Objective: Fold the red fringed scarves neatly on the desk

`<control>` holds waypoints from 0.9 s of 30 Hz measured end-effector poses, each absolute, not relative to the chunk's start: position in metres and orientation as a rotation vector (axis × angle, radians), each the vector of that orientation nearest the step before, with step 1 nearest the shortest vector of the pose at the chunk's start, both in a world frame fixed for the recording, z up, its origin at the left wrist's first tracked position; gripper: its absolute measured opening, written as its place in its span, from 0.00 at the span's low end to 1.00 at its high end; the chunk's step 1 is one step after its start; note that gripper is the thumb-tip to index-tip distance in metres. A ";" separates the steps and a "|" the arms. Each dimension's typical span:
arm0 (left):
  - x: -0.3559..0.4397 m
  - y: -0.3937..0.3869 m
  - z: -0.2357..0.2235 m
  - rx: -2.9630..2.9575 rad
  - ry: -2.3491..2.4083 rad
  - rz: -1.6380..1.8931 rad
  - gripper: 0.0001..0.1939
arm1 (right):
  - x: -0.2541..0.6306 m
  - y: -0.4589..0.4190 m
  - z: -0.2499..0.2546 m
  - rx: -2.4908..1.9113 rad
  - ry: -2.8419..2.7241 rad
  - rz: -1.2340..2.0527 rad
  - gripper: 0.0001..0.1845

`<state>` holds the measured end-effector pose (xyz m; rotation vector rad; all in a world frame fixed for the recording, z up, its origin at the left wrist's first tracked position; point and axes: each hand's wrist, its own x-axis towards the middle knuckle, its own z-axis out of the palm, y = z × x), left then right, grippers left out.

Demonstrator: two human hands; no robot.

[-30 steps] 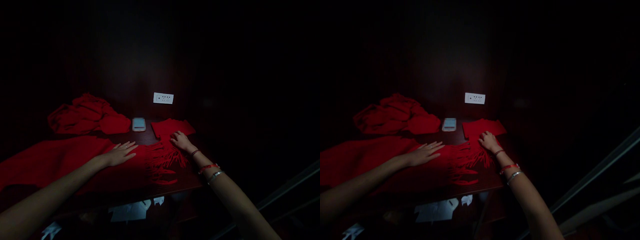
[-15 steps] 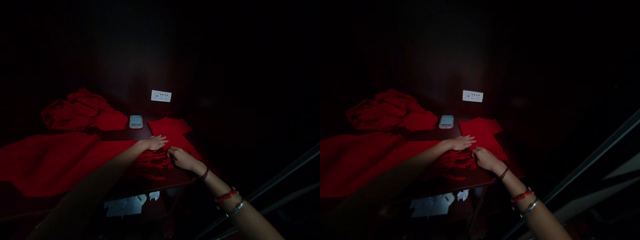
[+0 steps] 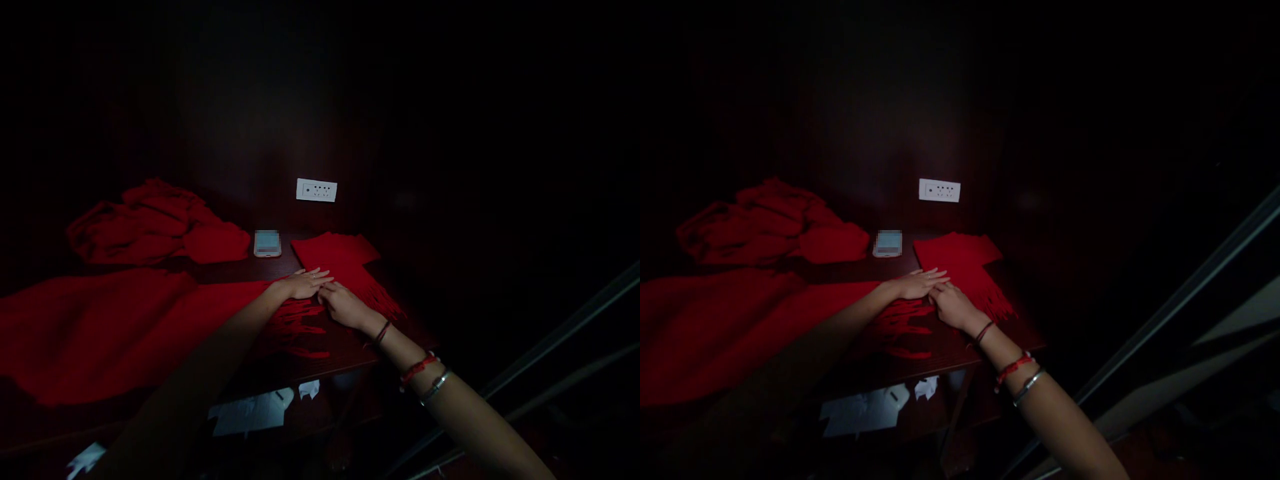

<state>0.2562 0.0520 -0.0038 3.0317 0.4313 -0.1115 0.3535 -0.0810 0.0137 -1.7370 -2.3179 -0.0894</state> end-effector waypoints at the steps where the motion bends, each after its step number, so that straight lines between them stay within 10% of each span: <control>1: 0.256 0.052 -0.003 3.037 0.428 -0.114 0.24 | 0.351 -0.086 0.011 -1.733 -2.351 -0.074 0.11; 27: 0.259 0.043 0.009 3.006 0.476 -0.130 0.23 | 0.386 -0.165 0.037 -1.809 -2.092 -0.086 0.15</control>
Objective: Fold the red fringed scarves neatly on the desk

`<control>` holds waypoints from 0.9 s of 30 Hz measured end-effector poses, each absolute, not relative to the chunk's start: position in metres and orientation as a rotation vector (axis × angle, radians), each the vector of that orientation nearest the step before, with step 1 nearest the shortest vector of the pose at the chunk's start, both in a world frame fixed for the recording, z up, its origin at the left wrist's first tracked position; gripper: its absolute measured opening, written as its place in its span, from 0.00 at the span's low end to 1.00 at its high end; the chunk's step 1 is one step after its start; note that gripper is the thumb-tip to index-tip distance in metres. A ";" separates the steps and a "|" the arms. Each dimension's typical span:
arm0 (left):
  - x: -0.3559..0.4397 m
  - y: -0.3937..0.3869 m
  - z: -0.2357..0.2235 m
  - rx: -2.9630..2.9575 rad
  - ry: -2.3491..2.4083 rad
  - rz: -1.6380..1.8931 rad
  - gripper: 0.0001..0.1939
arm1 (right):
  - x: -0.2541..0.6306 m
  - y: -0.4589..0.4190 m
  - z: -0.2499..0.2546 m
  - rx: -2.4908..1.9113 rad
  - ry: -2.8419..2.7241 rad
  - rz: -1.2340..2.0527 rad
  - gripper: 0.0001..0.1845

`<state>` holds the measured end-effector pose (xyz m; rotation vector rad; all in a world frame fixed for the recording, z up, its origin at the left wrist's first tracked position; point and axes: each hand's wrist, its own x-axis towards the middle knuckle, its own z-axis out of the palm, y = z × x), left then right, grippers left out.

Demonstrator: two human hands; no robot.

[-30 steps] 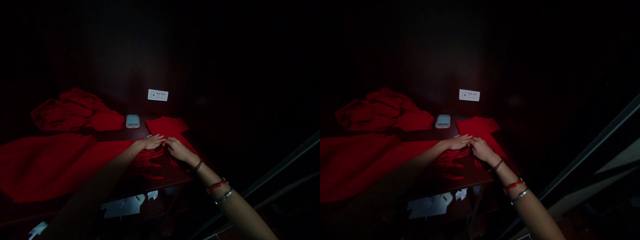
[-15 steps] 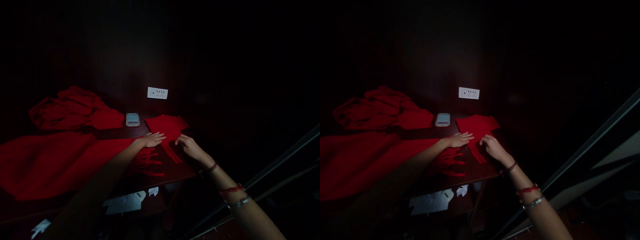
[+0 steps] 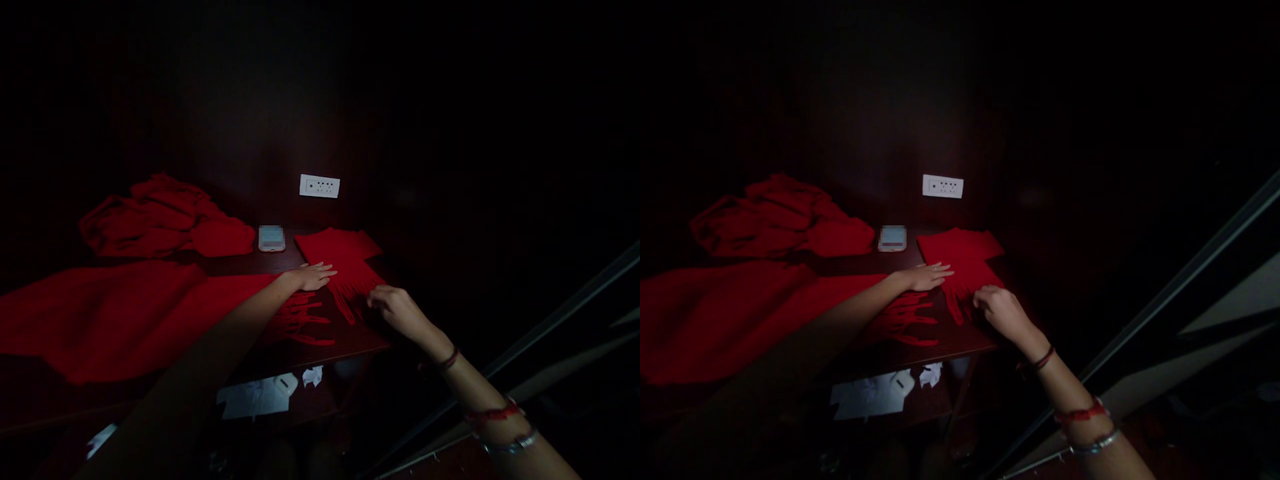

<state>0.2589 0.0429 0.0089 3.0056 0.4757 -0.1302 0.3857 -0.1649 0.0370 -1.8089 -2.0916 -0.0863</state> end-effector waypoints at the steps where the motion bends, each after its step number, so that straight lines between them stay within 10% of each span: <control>1: 0.256 0.042 0.014 3.003 0.470 -0.117 0.23 | 0.384 -0.159 0.040 -1.791 -2.033 -0.121 0.15; 8: 0.162 0.057 0.026 2.945 0.621 0.416 0.24 | 0.335 -0.088 0.034 -1.410 -2.241 -0.093 0.16; 27: 0.111 0.065 -0.013 2.868 0.945 -0.021 0.26 | 0.346 -0.039 0.053 -1.135 -2.928 0.116 0.11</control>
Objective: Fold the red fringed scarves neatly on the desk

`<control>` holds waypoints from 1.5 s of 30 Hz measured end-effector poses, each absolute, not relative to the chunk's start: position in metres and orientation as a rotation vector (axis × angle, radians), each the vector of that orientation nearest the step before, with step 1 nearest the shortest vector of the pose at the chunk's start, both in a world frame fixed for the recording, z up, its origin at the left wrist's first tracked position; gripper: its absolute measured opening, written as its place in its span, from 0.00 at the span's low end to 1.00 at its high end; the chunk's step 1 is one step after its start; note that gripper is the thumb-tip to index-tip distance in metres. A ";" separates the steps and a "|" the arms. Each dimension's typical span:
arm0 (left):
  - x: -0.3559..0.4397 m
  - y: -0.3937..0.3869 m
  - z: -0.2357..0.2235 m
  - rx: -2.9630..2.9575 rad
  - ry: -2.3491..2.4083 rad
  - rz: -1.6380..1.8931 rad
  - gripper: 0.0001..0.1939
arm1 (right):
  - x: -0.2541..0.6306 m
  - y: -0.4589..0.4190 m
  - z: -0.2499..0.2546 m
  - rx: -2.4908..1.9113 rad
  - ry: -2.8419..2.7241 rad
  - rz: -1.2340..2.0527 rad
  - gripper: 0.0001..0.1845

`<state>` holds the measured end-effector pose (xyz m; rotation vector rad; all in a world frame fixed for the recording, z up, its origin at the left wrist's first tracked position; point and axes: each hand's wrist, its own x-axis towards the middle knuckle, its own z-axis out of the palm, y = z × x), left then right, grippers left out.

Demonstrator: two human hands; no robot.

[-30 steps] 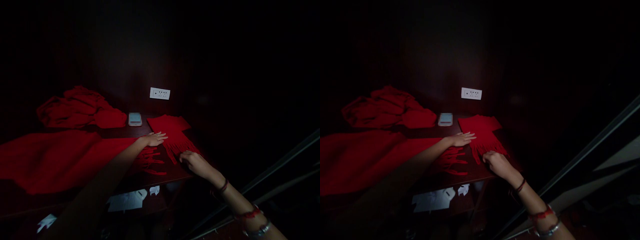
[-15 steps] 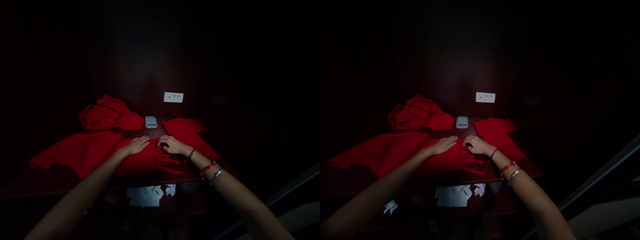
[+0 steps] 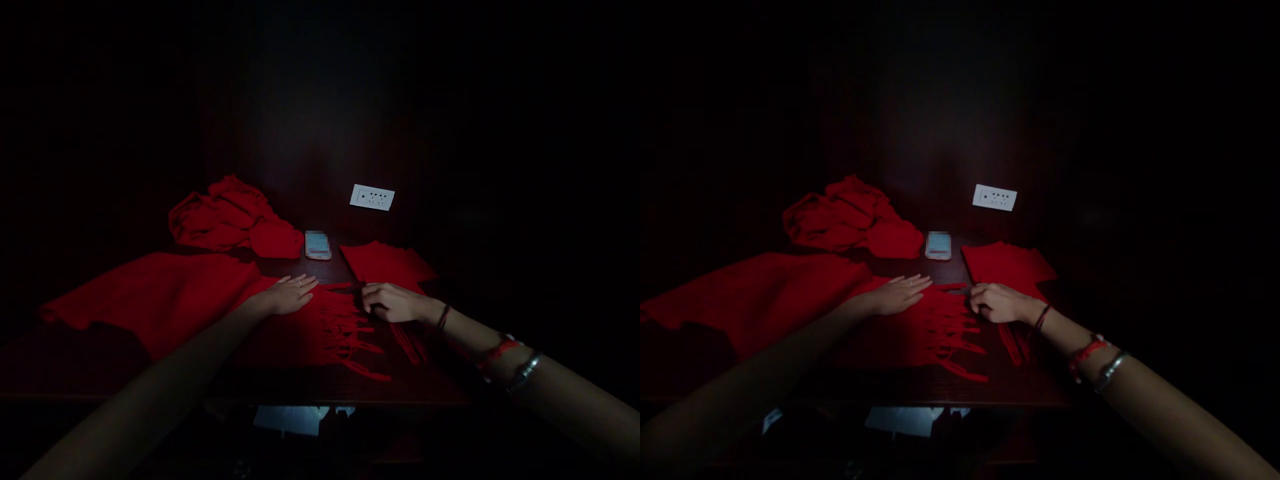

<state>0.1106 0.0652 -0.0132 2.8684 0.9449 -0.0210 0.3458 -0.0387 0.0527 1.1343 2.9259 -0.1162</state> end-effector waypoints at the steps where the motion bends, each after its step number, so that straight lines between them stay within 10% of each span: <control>1: 0.111 0.066 -0.014 2.870 0.931 -0.017 0.26 | 0.340 -0.037 0.056 1.139 2.962 -0.108 0.12; 45: 0.112 0.064 -0.009 2.853 0.968 -0.026 0.27 | 0.294 -0.036 0.055 0.988 3.131 -0.084 0.10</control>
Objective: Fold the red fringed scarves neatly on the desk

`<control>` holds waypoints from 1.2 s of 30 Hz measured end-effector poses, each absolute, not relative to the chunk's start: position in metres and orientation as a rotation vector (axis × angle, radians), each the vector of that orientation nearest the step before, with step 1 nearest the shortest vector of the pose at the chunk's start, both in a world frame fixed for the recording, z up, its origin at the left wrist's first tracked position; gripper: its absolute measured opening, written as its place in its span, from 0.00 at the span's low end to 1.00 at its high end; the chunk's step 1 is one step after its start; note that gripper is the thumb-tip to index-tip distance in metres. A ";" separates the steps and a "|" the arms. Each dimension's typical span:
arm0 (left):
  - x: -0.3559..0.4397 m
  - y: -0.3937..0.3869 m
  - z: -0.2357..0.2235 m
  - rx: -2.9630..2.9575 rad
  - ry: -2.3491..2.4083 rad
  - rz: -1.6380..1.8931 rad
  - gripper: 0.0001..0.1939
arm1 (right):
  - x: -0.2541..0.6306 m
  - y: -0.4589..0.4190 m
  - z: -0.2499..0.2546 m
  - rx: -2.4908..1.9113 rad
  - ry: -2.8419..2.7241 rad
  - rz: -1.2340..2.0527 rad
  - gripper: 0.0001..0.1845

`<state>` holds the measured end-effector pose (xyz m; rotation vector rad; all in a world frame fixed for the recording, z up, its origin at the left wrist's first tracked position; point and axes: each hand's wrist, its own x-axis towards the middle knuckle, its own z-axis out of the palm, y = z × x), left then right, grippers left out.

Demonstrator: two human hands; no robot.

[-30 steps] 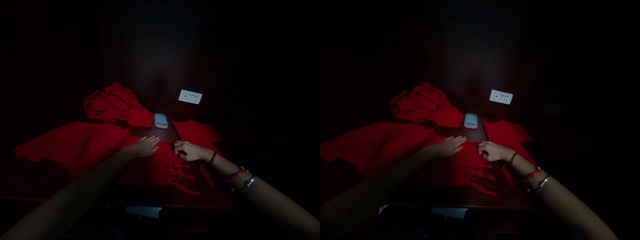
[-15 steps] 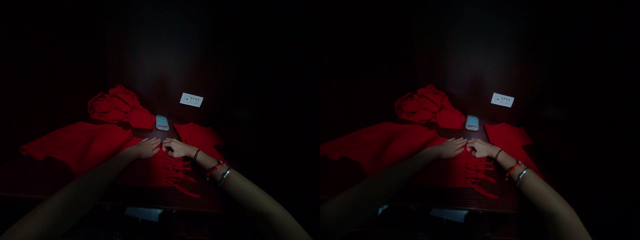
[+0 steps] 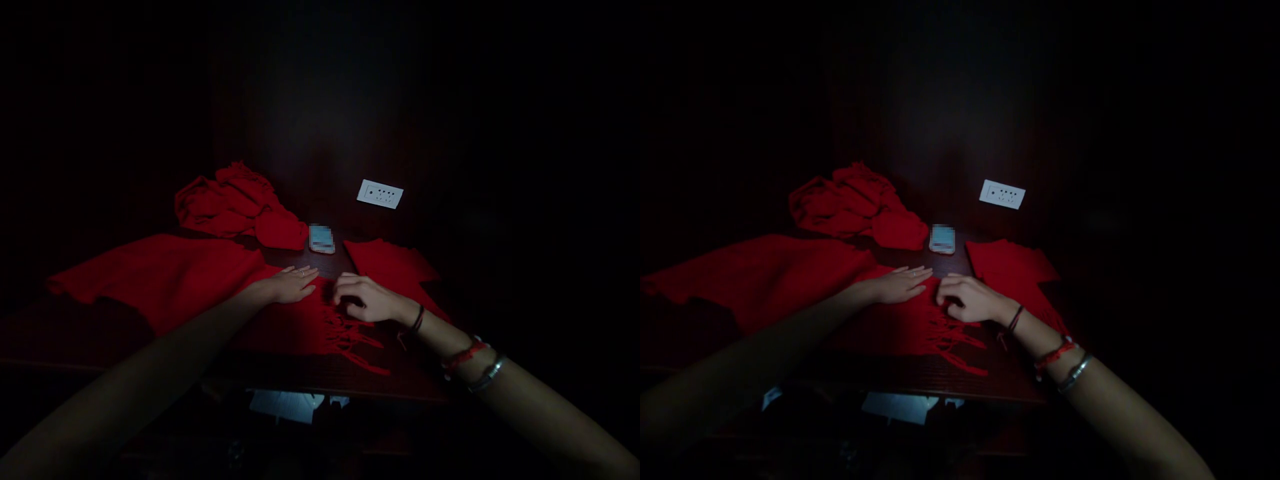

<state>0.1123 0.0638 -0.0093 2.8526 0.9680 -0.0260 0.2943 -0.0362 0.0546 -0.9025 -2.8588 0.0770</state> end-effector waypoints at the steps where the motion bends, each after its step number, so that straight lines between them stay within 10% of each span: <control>1: 0.112 0.064 -0.010 2.855 0.966 -0.026 0.27 | 0.286 -0.038 0.050 -0.838 -2.905 0.104 0.10; 36: 0.112 0.060 -0.009 2.881 0.994 0.036 0.28 | 0.319 -0.066 0.058 -1.167 -2.709 -0.075 0.12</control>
